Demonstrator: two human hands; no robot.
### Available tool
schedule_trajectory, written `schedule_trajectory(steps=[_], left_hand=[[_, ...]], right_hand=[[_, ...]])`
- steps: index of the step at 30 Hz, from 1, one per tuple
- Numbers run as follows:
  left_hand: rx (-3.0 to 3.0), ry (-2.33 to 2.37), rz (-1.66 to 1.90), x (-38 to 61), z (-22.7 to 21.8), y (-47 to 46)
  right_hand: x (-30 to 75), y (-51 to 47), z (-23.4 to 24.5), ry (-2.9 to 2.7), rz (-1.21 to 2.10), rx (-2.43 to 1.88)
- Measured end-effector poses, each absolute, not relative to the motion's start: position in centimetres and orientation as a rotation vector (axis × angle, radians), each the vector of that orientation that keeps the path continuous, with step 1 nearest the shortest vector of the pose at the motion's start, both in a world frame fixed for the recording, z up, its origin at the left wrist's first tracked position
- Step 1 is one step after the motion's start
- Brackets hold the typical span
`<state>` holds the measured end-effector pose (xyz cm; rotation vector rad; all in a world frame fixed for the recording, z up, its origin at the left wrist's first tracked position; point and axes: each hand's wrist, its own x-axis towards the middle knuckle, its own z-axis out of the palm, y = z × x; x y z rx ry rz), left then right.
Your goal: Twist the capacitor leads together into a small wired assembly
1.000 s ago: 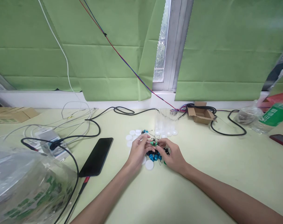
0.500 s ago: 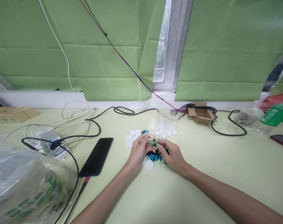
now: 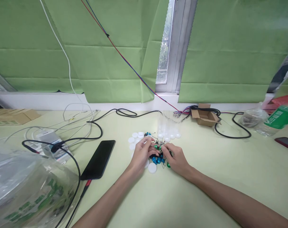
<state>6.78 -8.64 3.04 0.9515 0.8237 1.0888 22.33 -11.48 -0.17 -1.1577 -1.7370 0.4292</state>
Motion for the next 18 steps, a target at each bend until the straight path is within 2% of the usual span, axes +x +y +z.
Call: schedule_trajectory(steps=[18], left_hand=[[0.922, 0.825, 1.125, 6.80, 3.18, -8.59]], right_hand=[[22.30, -11.71, -0.08, -1.706, 0.460, -1.030]])
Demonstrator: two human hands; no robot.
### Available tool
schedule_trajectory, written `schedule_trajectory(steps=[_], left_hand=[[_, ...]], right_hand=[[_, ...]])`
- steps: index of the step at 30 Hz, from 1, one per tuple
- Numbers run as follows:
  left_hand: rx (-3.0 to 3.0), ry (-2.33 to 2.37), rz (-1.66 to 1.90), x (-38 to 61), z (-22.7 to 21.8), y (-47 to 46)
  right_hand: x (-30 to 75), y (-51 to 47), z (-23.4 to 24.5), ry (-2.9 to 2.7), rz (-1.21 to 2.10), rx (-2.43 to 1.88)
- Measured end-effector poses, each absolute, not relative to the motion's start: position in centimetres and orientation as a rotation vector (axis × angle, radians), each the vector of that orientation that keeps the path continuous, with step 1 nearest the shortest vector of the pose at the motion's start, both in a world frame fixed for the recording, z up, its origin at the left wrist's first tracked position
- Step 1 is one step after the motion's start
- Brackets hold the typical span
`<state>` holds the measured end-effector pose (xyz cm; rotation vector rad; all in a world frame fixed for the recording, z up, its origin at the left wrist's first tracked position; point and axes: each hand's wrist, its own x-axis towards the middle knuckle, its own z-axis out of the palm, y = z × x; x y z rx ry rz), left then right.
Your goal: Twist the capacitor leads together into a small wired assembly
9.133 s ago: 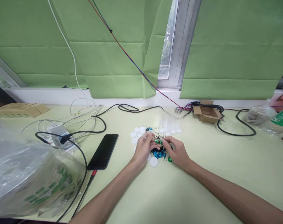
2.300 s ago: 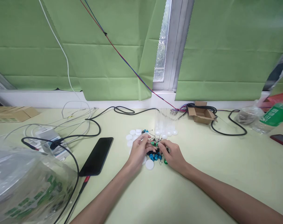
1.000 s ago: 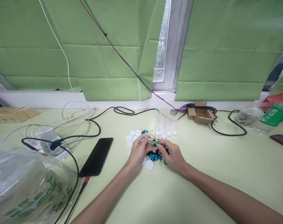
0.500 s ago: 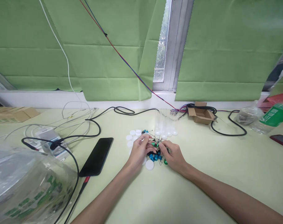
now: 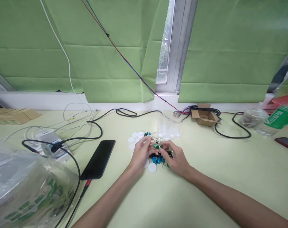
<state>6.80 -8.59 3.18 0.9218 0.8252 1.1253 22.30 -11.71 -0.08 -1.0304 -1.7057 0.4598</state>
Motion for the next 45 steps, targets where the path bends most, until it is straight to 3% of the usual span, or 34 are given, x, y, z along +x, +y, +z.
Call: schedule_trajectory(steps=[45], left_hand=[[0.912, 0.823, 1.179, 6.65, 2.66, -8.20]], right_hand=[[22.49, -11.38, -0.71, -1.689, 0.466, -1.073]])
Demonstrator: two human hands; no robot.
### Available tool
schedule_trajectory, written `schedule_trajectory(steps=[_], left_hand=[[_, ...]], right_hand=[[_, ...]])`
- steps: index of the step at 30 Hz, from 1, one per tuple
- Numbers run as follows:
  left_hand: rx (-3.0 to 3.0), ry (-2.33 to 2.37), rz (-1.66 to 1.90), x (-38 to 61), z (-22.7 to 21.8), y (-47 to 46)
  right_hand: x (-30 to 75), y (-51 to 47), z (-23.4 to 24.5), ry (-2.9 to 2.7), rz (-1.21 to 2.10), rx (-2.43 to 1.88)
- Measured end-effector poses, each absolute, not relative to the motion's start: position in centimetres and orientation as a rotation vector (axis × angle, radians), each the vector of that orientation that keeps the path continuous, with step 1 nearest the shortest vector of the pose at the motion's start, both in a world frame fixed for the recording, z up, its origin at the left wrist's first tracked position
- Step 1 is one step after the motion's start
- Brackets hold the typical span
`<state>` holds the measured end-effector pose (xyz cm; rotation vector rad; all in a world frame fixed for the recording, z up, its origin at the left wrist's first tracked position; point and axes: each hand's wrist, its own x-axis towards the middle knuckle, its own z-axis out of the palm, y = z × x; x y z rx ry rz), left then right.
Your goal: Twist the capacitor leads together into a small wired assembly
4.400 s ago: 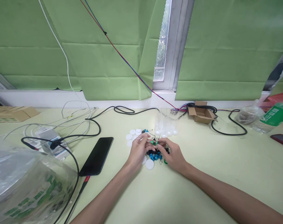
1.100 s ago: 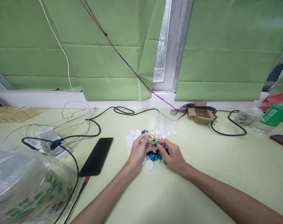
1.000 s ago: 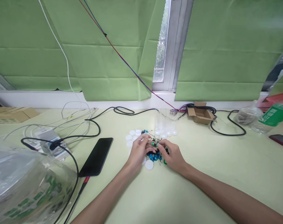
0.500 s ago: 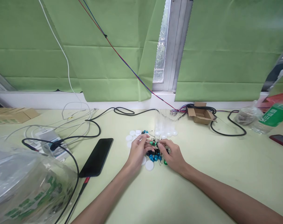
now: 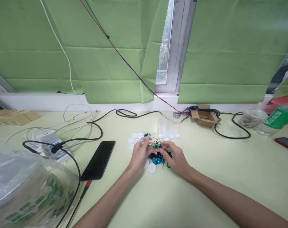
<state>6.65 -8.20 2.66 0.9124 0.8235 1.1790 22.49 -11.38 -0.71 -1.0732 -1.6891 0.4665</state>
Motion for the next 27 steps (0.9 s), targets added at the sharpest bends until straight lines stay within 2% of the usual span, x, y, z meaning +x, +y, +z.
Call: schedule_trajectory(steps=[27], left_hand=[[0.934, 0.834, 1.137, 6.78, 2.70, -8.37]], right_hand=[[22.36, -11.25, -0.45, -1.740, 0.445, -1.175]])
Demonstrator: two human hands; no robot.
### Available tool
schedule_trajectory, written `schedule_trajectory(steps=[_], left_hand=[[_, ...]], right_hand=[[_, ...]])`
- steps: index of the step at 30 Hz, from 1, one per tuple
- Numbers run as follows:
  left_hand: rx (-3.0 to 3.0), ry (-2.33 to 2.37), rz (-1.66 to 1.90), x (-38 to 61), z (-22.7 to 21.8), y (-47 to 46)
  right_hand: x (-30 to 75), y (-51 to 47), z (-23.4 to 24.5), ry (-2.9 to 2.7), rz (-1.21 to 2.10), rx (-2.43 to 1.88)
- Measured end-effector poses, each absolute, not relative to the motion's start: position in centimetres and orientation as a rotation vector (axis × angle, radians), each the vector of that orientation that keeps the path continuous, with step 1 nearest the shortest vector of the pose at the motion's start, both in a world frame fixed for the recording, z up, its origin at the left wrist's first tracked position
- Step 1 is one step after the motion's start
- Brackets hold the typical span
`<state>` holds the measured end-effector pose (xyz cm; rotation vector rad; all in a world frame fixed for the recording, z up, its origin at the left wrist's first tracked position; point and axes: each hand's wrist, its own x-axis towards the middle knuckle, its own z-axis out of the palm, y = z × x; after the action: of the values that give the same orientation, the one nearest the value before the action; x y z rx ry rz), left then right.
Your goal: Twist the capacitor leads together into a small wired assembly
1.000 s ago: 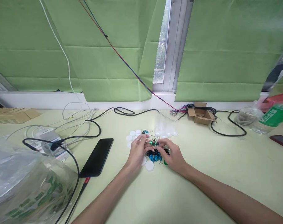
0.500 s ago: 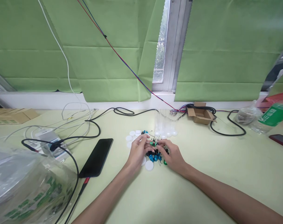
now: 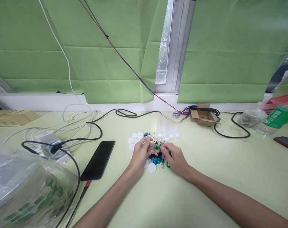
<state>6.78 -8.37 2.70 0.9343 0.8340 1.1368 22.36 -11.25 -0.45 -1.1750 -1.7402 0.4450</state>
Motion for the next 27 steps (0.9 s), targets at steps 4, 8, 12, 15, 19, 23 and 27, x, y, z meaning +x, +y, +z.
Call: schedule_trajectory(steps=[4, 8, 12, 15, 19, 23, 27], left_hand=[[0.932, 0.838, 1.132, 6.83, 2.84, -8.46], [0.922, 0.839, 1.130, 6.86, 3.00, -8.57], [0.923, 0.848, 1.146, 6.84, 2.99, -8.60], [0.921, 0.850, 1.161, 6.81, 2.87, -8.52], [0.929, 0.847, 1.159, 6.76, 2.80, -8.46], [0.917, 0.848, 1.158, 6.75, 2.87, -8.46], [0.911, 0.844, 1.156, 6.79, 2.88, -8.46]], right_hand=[[22.31, -11.26, -0.38, -1.746, 0.446, -1.180], [22.21, -11.28, -0.35, -1.751, 0.409, -1.190], [22.25, -11.23, -0.46, -1.733, 0.362, -1.193], [22.35, -11.32, -0.57, -1.691, 0.371, -1.176], [22.44, -11.54, -0.59, -1.697, 0.422, -1.122], [22.49, -11.54, -0.53, -1.722, 0.454, -1.089], [22.49, -11.39, -0.60, -1.719, 0.460, -1.086]])
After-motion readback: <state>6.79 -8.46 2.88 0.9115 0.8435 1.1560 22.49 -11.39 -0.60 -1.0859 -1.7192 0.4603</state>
